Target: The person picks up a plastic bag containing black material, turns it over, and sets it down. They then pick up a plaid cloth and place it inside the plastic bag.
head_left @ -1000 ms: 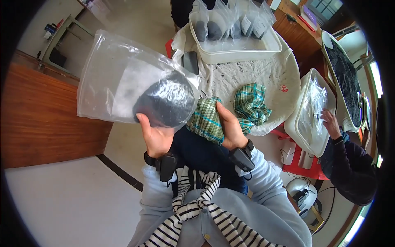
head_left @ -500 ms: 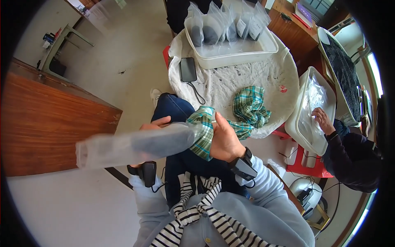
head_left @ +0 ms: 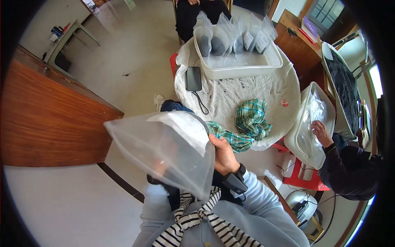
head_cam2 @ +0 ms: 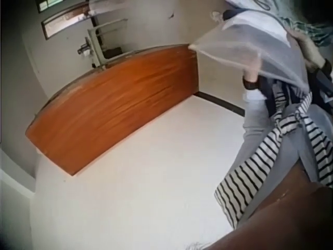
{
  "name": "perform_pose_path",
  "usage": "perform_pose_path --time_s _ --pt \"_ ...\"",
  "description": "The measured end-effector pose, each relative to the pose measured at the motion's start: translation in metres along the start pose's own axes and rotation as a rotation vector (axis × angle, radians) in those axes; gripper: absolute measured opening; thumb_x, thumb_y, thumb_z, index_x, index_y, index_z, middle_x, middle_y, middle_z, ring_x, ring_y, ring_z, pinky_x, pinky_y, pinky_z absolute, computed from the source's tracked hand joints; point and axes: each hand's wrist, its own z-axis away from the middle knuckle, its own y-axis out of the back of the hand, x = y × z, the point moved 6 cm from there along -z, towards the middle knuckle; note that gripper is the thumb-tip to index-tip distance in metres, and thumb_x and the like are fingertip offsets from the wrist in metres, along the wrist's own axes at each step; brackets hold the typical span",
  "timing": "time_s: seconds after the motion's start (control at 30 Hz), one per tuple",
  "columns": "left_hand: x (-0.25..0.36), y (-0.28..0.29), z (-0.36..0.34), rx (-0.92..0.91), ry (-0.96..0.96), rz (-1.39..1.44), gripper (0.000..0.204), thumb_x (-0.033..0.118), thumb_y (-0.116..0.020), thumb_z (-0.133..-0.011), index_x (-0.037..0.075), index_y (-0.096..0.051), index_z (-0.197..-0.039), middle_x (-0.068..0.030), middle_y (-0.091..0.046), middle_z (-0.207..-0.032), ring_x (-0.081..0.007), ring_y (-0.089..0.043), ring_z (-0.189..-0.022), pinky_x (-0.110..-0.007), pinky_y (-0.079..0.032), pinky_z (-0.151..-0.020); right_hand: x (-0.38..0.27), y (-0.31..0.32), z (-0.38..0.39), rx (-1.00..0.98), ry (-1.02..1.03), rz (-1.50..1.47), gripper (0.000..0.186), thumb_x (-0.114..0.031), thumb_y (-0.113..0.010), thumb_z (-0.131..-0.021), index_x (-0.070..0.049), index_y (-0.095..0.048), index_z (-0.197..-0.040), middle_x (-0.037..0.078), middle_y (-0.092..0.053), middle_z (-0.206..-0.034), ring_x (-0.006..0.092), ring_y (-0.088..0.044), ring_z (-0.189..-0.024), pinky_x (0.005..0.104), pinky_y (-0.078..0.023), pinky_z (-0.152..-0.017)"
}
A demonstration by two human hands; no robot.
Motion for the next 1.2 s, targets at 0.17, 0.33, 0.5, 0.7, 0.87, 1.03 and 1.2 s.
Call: perform_pose_path --time_s 0.17,0.33,0.5,0.7,0.87,1.03,1.2 --pt "-0.007 -0.034 0.015 -0.018 -0.174 -0.152 0.066 0.026 -0.063 -0.087 0.000 -0.031 -0.139 -0.0143 -0.041 -0.135 -0.0219 -0.044 -0.122 -0.035 -0.038 -0.101 0.020 -0.003 -0.007 0.066 0.042 -0.099 0.032 -0.018 -0.058 -0.092 0.002 -0.056 -0.117 0.011 -0.065 -0.108 0.0193 -0.064 -0.092 0.0332 -0.051 -0.085" --pt "0.039 -0.058 0.013 0.073 -0.259 -0.098 0.057 0.020 -0.065 -0.087 -0.004 -0.038 -0.132 -0.0131 -0.049 -0.126 -0.0222 -0.049 -0.116 -0.034 -0.040 -0.096 0.030 -0.018 -0.005 -0.051 0.083 0.102 0.030 -0.014 -0.059 -0.092 0.001 -0.056 -0.117 0.008 -0.064 -0.110 0.0170 -0.062 -0.097 0.0316 -0.048 -0.088" --pt "0.041 -0.039 0.006 0.257 -0.113 -0.056 0.047 0.032 -0.052 -0.096 -0.004 -0.047 -0.126 -0.0103 -0.054 -0.122 -0.0209 -0.053 -0.109 -0.033 -0.043 -0.091 0.043 -0.023 -0.004 -0.147 0.104 0.394 0.028 -0.012 -0.059 -0.092 0.000 -0.056 -0.117 0.006 -0.064 -0.111 0.0129 -0.060 -0.097 0.0288 -0.047 -0.087" --pt "0.015 -0.021 0.004 0.406 -0.017 0.534 0.050 0.024 -0.051 -0.096 -0.004 -0.036 -0.136 -0.0129 -0.044 -0.135 -0.0234 -0.048 -0.118 -0.035 -0.033 -0.103 0.038 -0.021 -0.004 -0.216 0.037 0.665 0.026 -0.011 -0.059 -0.093 0.000 -0.057 -0.116 0.004 -0.064 -0.107 0.0091 -0.059 -0.091 0.0259 -0.047 -0.082" --pt "0.032 -0.026 0.006 0.124 -0.087 0.100 0.048 0.023 -0.045 -0.098 -0.002 -0.035 -0.137 -0.0130 -0.044 -0.137 -0.0246 -0.044 -0.123 -0.037 -0.032 -0.105 0.010 -0.015 -0.012 -0.084 0.148 0.380 0.024 -0.010 -0.058 -0.091 -0.001 -0.058 -0.114 0.002 -0.066 -0.101 0.0085 -0.060 -0.086 0.0251 -0.047 -0.077" --pt "0.043 -0.010 0.006 -0.190 -0.270 -0.378 0.052 0.023 -0.048 -0.095 -0.001 -0.033 -0.139 -0.0125 -0.044 -0.136 -0.0246 -0.042 -0.125 -0.037 -0.031 -0.106 -0.030 -0.006 -0.013 -0.165 0.013 0.491 0.025 -0.014 -0.055 -0.092 0.000 -0.059 -0.113 0.003 -0.065 -0.104 0.0102 -0.059 -0.092 0.0251 -0.046 -0.081" --pt "0.046 0.004 -0.009 -0.268 -0.219 -0.162 0.060 0.021 -0.064 -0.087 0.001 -0.037 -0.137 -0.0116 -0.049 -0.131 -0.0228 -0.046 -0.121 -0.036 -0.035 -0.103 -0.042 -0.008 -0.009 0.050 -0.012 0.748 0.037 -0.029 -0.052 -0.096 0.001 -0.056 -0.117 0.004 -0.064 -0.105 0.0120 -0.058 -0.093 0.0276 -0.045 -0.085"
